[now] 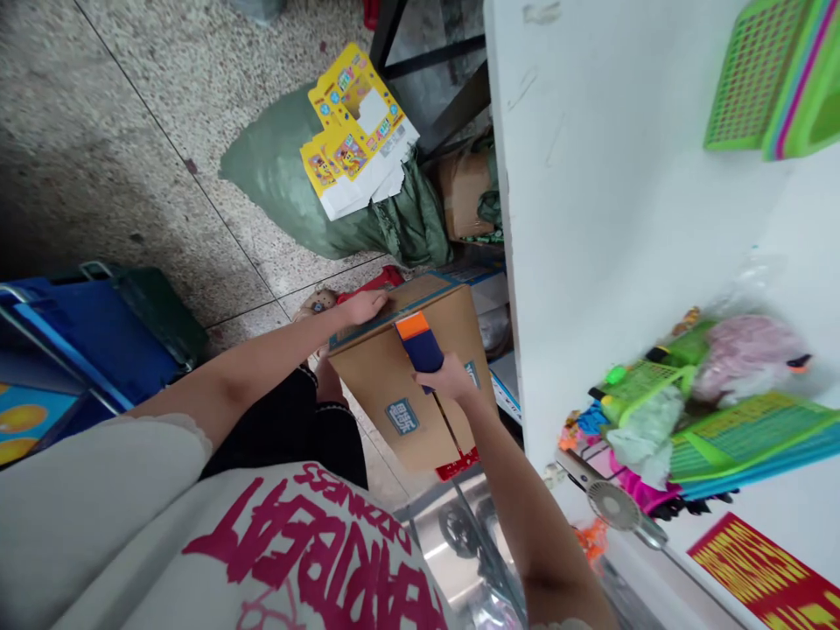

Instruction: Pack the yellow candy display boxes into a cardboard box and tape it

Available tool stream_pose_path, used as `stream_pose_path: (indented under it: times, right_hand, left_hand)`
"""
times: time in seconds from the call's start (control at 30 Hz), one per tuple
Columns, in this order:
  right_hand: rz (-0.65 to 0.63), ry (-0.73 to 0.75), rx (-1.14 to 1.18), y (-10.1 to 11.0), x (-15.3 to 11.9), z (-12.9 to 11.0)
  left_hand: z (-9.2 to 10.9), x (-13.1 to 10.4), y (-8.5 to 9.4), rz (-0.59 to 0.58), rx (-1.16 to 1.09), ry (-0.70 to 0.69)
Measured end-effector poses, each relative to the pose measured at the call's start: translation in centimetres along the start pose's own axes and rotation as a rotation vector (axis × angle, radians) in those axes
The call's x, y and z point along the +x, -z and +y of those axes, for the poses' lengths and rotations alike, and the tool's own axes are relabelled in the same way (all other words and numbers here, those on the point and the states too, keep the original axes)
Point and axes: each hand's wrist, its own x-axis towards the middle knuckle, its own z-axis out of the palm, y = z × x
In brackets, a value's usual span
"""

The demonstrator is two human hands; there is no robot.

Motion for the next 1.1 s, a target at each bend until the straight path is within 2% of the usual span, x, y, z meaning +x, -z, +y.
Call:
stream_pose_path:
  times: [0.13,0.23,0.37,0.6,0.7,0.8,0.87,0.97,1.1]
  right_hand:
    - [-0.006,0.005,0.057,-0.2,0.1,0.8]
    - [-0.007,-0.006,0.086,-0.3,0.2,1.2]
    - [-0.010,0.015,0.087,-0.2,0.2,1.1]
    - [-0.009,0.018,0.095,-0.2,-0.1,0.7]
    - [0.009,0.015,0.072,-0.1,-0.2,0.5]
    - [0.002,0.043,0.073,0.0,-0.5,0.2]
    - [-0.007,0.047,0.052,0.2,-0.7,-0.2]
    - [-0.004,0.006,-0.001,0.4,-1.0,-0.5]
    - [-0.026,-0.038,0.037,0.7,-1.0,-0.8]
  left_hand:
    - [1.1,1.7,-0.3,-0.020,-0.054,0.057]
    - [1.7,2.0,0.0,-0.032,-0.109,0.084]
    - [1.8,1.1,1.1,-0.036,-0.207,0.115]
    - [1.5,-0.9,2.1,-0.010,-0.059,0.200]
    - [2.4,-1.3,1.7,0.030,-0.044,0.103]
    - [3.4,-1.8,0.5,-0.104,-0.048,-0.069]
    - [3.5,-1.9,-0.4,-0.181,-0.057,-0.135]
    - [3.1,-1.7,-1.1,-0.166,-0.061,-0.184]
    - [2.8,-1.9,-0.9,-0.133,-0.027,-0.169]
